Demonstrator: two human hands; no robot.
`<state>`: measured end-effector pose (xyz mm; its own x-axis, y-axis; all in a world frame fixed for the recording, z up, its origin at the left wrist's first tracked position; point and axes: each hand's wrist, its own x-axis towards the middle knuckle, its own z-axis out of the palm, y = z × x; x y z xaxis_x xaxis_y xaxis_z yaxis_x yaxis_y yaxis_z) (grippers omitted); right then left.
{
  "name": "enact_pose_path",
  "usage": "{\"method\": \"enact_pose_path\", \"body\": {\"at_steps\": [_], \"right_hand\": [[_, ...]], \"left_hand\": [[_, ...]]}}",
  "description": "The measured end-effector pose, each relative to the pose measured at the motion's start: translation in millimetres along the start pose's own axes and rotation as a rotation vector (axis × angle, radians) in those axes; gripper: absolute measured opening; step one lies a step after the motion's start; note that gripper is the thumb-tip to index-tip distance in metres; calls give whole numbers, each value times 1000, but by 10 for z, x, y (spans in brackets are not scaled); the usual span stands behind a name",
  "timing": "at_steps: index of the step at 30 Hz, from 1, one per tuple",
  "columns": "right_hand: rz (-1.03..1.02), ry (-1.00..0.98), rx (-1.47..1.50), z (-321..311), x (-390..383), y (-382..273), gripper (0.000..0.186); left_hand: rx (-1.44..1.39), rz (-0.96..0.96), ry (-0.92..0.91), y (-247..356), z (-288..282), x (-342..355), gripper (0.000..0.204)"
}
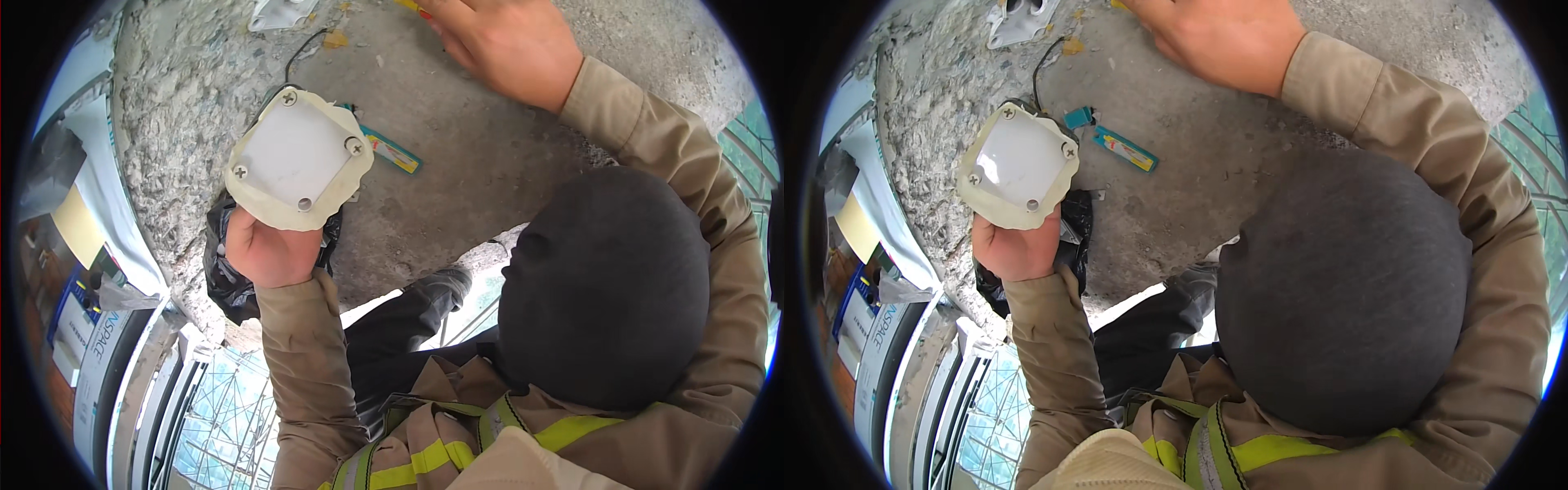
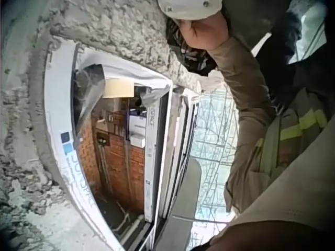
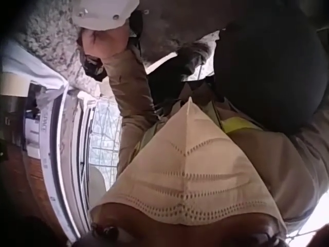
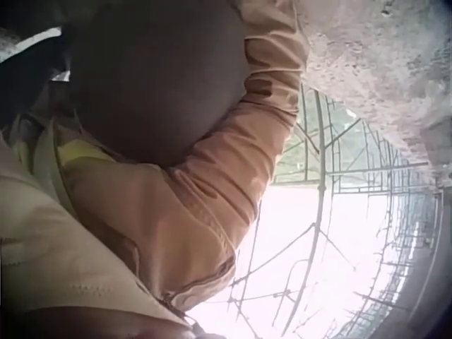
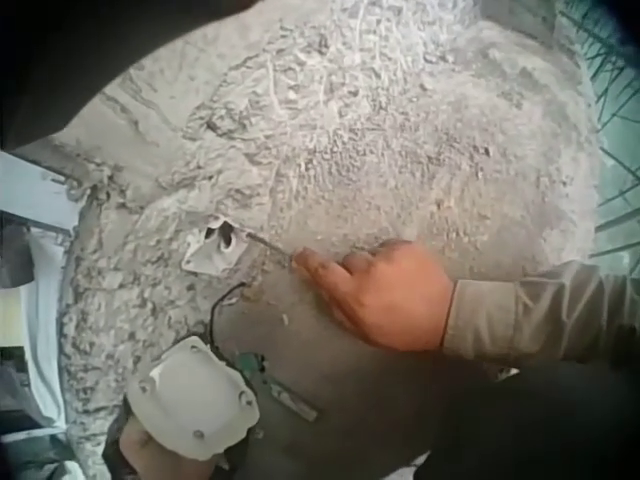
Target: The person is repairing or installing an electrical sensor component, stripping wires and using a screwdriver on a construction ledge.
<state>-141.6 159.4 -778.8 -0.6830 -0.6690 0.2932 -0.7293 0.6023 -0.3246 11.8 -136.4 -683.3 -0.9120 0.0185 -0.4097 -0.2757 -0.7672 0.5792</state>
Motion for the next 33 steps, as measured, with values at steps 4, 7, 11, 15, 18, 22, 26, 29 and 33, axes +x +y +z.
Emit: {"method": "enact_pose_path", "body": {"at_steps": [4,7,11,15,18,22,26,29,33], "right_hand": [[-98,326,-51,181,88,-136,53],[51,-114,-78,-82,301,-308,55],[71,-309,6,-268,452,-276,56],[61,-228,-39,47,423,-308,59],[-51,169,-222,147,320,-287,61],[29,-251,111,-207,175,-213,56],[-81,-240,506,-423,-83,-185,59],[-67,-229,444,-471,120,-247,61],[-60,-319,411,-503,359,-334,45]], "left_hand": [[10,7,77,-59,-30,-57,65],[48,14,138,-101,-15,-70,64],[125,36,179,-76,3,-72,64],[85,-1,107,-95,-13,-25,64],[75,18,151,-167,40,-46,63],[171,69,211,-148,88,-61,64],[174,100,207,-5,44,-178,64],[58,56,137,-43,-37,-161,64],[149,107,178,-104,2,-206,65]]}}
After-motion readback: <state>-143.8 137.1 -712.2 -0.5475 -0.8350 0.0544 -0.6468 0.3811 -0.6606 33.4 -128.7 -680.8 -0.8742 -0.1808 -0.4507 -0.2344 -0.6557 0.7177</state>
